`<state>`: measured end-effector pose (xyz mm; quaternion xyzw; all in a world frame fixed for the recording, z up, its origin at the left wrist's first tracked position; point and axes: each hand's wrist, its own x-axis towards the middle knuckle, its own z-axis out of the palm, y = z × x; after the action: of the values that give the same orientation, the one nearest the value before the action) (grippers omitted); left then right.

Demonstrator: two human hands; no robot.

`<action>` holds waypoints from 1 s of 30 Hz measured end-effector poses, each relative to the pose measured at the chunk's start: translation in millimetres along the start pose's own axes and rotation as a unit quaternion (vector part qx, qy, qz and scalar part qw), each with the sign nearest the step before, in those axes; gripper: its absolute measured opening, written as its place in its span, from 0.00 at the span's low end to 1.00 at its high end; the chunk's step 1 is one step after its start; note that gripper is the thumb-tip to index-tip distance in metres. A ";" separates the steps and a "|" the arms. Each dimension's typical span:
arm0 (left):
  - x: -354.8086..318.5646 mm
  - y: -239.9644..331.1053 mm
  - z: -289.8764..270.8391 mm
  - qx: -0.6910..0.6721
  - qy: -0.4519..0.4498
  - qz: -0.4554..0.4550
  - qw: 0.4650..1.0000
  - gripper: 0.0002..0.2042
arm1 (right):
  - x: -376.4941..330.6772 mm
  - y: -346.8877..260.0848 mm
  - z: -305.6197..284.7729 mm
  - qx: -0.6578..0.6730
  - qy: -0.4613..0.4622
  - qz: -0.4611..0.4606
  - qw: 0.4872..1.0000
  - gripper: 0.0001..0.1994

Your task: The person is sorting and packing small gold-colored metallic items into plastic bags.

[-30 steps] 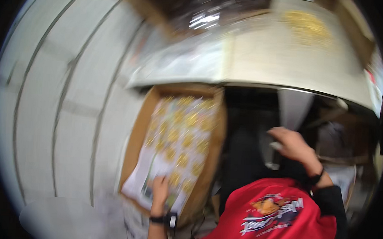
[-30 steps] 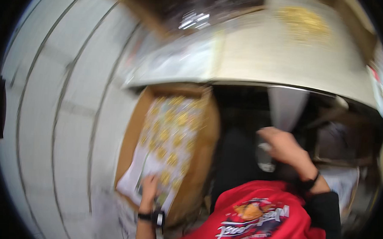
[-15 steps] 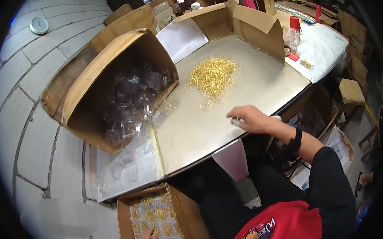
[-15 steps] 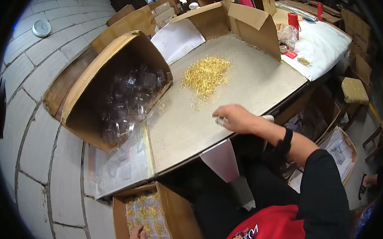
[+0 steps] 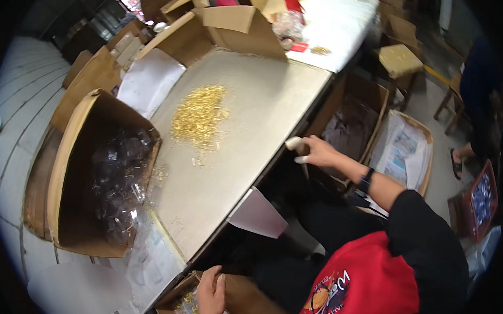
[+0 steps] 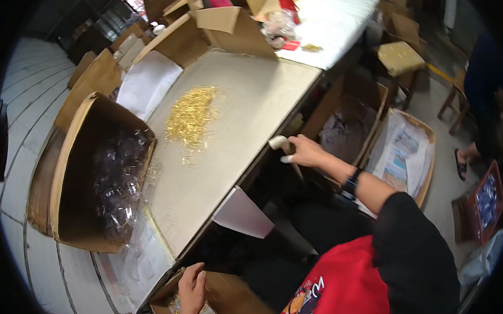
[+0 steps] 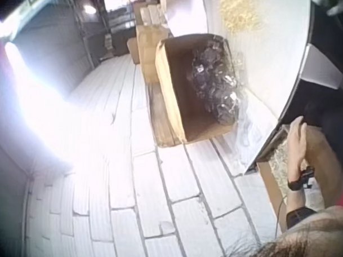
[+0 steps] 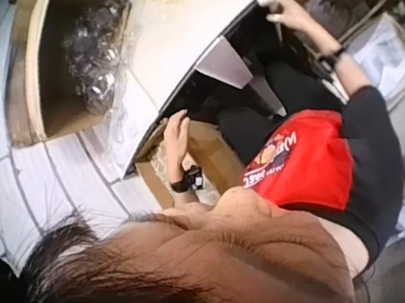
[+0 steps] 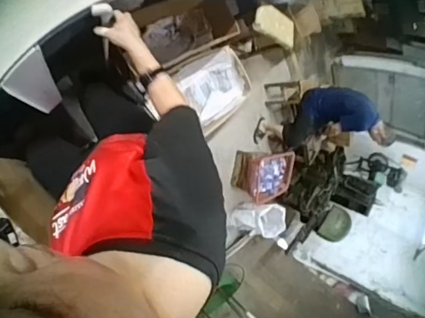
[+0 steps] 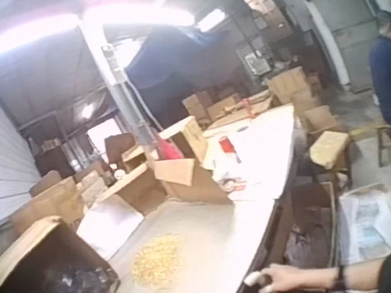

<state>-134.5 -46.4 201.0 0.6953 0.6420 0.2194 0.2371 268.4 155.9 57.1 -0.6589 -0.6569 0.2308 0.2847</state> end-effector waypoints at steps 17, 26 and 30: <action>-82.0 10.7 18.7 -0.267 -0.122 -0.253 0.922 0.15 | -218.8 144.6 -50.3 0.300 -0.019 0.150 0.942 0.11; 28.4 83.2 76.9 -0.261 -0.265 -0.169 0.913 0.20 | -332.8 162.0 -127.8 0.216 -0.029 0.197 0.956 0.13; 57.3 107.3 111.9 -0.232 -0.333 -0.158 0.900 0.20 | -375.0 160.6 -156.6 0.106 0.016 0.218 0.970 0.12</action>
<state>22.9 -1.4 178.1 0.5426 0.5578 0.0771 0.6233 481.2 -225.2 36.5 -0.7561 -0.4645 0.3448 0.3060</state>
